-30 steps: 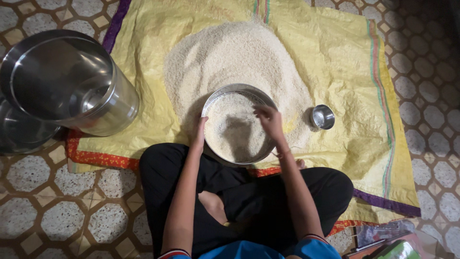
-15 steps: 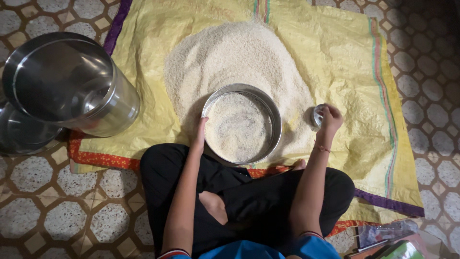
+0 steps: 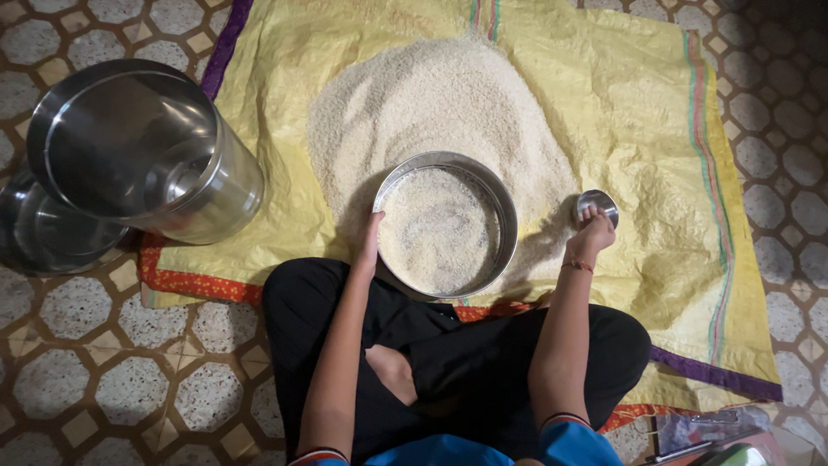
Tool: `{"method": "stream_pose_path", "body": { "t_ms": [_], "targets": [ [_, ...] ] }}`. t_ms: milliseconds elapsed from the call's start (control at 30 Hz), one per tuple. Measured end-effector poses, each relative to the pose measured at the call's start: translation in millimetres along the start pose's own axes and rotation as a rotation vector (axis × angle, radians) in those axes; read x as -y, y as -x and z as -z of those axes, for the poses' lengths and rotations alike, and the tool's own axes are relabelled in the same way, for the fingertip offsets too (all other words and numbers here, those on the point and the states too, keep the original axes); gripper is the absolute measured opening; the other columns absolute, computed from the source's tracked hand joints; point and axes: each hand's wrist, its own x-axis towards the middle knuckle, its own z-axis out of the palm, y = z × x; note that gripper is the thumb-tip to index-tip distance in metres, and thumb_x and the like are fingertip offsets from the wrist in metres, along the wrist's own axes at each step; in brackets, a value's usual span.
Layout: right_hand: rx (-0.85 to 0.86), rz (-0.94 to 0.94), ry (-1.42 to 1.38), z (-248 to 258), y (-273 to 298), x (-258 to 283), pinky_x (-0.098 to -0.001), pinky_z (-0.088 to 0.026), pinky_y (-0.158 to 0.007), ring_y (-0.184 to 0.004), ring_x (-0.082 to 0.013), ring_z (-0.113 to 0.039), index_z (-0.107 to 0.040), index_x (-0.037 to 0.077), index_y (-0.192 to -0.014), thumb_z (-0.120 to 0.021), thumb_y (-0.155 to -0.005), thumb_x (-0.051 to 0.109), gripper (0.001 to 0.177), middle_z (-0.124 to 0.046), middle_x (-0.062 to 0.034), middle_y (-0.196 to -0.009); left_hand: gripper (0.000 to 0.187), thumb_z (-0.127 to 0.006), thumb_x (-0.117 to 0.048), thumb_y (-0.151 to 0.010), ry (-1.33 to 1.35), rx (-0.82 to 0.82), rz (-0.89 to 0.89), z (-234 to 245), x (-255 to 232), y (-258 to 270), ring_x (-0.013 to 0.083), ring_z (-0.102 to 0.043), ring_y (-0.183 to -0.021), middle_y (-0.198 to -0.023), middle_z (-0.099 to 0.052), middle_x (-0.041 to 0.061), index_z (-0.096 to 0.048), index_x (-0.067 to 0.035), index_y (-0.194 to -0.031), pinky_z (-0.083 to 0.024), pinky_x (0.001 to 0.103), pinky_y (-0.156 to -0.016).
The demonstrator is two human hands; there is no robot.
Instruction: The person sits on the floor and sifts a large pile of white grains spread on a yellow sack. They use a metal sieve to separate the grains, picking out small debris by hand and placing it into a small metal cup. The person also uses a small metal cup to scoop grains from the pile and pour them into the sieve for further sifting.
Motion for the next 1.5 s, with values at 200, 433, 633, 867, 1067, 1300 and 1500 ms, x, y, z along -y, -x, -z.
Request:
{"method": "stream_pose_path", "body": {
  "t_ms": [200, 433, 633, 867, 1067, 1300, 1500],
  "targets": [
    [-0.009, -0.026, -0.009, 2.4, 2.1, -0.8, -0.0339, -0.06, -0.067, -0.081, -0.0228, -0.072, -0.058, -0.003, -0.126, -0.056, -0.096, 0.003, 0.03, -0.073, -0.014, -0.105, 0.066, -0.057, -0.042, -0.091, -0.021, -0.016, -0.011, -0.7, -2.1, 2.4, 0.0247, -0.053, -0.131, -0.141, -0.059, 0.013, -0.054, 0.0, -0.142, -0.037, 0.035, -0.111],
    [-0.025, -0.021, 0.059, 4.4, 6.9, -6.4, -0.032, -0.057, -0.065, -0.073, -0.0185, -0.066, -0.061, 0.001, -0.125, -0.07, -0.088, 0.0, 0.039, -0.07, -0.0082, -0.098, 0.065, -0.057, -0.043, -0.092, -0.006, 0.0, -0.039, -0.1, 2.9, -0.9, 0.0222, -0.052, -0.131, -0.141, -0.059, 0.011, -0.054, -0.001, -0.142, -0.038, 0.033, -0.11],
    [0.061, 0.103, 0.236, -15.2, 13.6, -28.3, -0.0266, -0.051, -0.063, -0.073, -0.0147, -0.063, -0.073, -0.005, -0.105, -0.067, -0.086, -0.009, 0.021, -0.076, -0.0112, -0.092, 0.064, -0.057, -0.043, -0.092, -0.015, -0.015, 0.008, 0.1, 2.1, 0.0, 0.0233, -0.055, -0.127, -0.138, -0.061, 0.012, -0.057, 0.0, -0.139, -0.04, 0.034, -0.109],
    [0.395, 0.623, 0.575, -46.7, 44.7, -77.9, -0.0266, -0.058, -0.075, -0.082, -0.0132, -0.07, -0.076, 0.004, -0.103, -0.079, -0.092, 0.012, 0.014, -0.076, -0.0081, -0.096, 0.063, -0.057, -0.042, -0.092, 0.034, 0.018, -0.03, 0.4, 6.2, -2.9, 0.023, -0.056, -0.124, -0.135, -0.063, 0.012, -0.057, 0.0, -0.139, -0.041, 0.034, -0.107],
    [0.398, 0.811, 0.887, -60.5, 48.8, -80.8, -0.0335, -0.05, -0.066, -0.073, -0.0164, -0.063, -0.078, 0.01, -0.104, -0.085, -0.086, 0.025, 0.024, -0.067, -0.0069, -0.087, 0.063, -0.058, -0.042, -0.092, 0.025, -0.038, 0.072, -1.3, 2.8, -3.4, 0.0225, -0.056, -0.127, -0.137, -0.063, 0.01, -0.058, -0.001, -0.139, -0.041, 0.034, -0.108],
    [0.389, 0.817, 0.954, -103.4, 33.8, -97.7, -0.0343, -0.05, -0.067, -0.069, -0.0173, -0.059, -0.081, 0.017, -0.104, -0.084, -0.083, 0.026, 0.023, -0.06, -0.0038, -0.08, 0.064, -0.059, -0.042, -0.091, 0.033, -0.021, 0.069, -0.1, 4.8, -7.2, 0.0236, -0.055, -0.129, -0.139, -0.061, 0.011, -0.057, -0.002, -0.14, -0.04, 0.035, -0.109],
    [0.45, 0.721, 0.98, -119.1, 31.0, -96.0, -0.0329, -0.049, -0.063, -0.066, -0.0152, -0.056, -0.081, 0.019, -0.108, -0.083, -0.083, 0.028, 0.026, -0.053, -0.0027, -0.077, 0.066, -0.061, -0.043, -0.09, 0.023, -0.064, 0.121, -1.0, -0.2, -4.8, 0.0228, -0.054, -0.132, -0.143, -0.06, 0.01, -0.057, -0.002, -0.142, -0.039, 0.034, -0.11]
  ]
}}
